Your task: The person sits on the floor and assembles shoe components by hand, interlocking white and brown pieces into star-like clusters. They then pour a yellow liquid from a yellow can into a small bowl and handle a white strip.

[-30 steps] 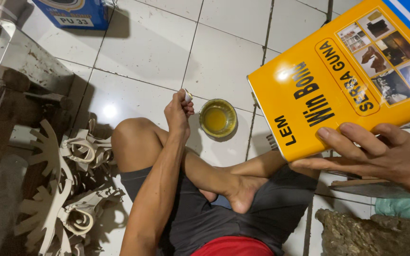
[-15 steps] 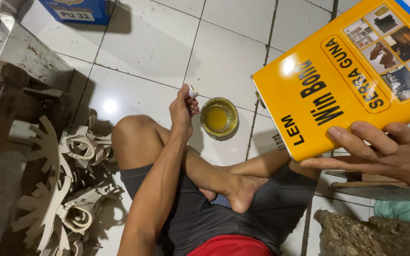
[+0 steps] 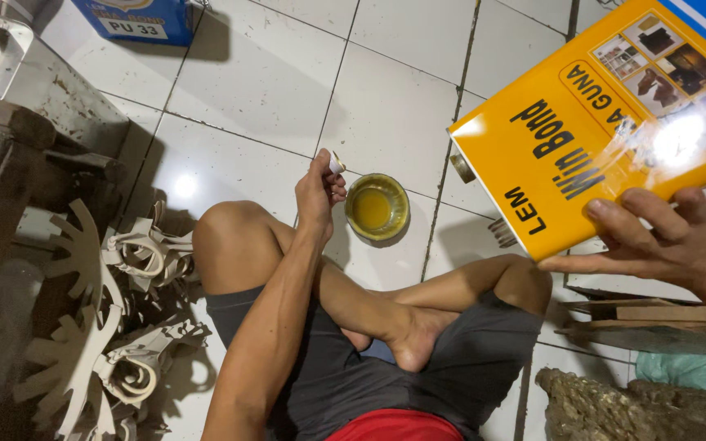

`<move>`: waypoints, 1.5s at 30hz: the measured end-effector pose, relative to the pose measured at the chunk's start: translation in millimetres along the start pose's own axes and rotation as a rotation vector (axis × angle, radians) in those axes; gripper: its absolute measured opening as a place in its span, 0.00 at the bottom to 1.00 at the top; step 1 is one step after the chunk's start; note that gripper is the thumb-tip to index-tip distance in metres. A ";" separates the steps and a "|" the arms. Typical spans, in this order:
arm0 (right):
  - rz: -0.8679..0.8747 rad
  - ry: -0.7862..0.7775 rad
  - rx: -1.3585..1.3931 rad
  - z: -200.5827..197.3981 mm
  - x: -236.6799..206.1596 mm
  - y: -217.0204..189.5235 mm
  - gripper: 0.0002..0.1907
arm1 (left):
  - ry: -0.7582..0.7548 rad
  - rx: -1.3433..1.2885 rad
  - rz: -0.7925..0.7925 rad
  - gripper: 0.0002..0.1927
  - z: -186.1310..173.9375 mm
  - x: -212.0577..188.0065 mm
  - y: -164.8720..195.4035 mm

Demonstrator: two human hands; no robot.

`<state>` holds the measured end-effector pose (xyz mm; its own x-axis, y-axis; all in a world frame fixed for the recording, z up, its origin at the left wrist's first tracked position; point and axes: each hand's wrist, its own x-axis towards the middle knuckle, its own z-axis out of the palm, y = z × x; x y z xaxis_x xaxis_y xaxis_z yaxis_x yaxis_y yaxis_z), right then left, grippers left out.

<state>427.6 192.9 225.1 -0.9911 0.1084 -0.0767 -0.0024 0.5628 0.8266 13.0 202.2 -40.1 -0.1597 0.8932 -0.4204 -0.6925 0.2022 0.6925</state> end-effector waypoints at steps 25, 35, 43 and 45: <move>-0.102 -0.048 -0.005 -0.3 9.1 13.9 0.41 | -0.021 0.000 -0.014 0.26 -3.2 0.7 -2.3; -0.144 -0.020 0.111 -1.6 37.2 9.0 0.58 | -0.464 -0.097 0.163 0.22 35.4 8.4 15.5; -0.153 0.119 0.200 2.1 82.4 -2.2 0.52 | -0.851 0.188 -0.233 0.34 115.1 54.8 45.0; -0.144 0.140 0.251 3.2 90.3 -3.8 0.47 | -0.877 0.246 -0.237 0.35 129.9 59.5 41.3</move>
<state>338.5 203.2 213.2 -0.9917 -0.0912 -0.0909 -0.1285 0.7506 0.6481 66.3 315.9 39.7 0.6228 0.7812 -0.0439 -0.4549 0.4072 0.7920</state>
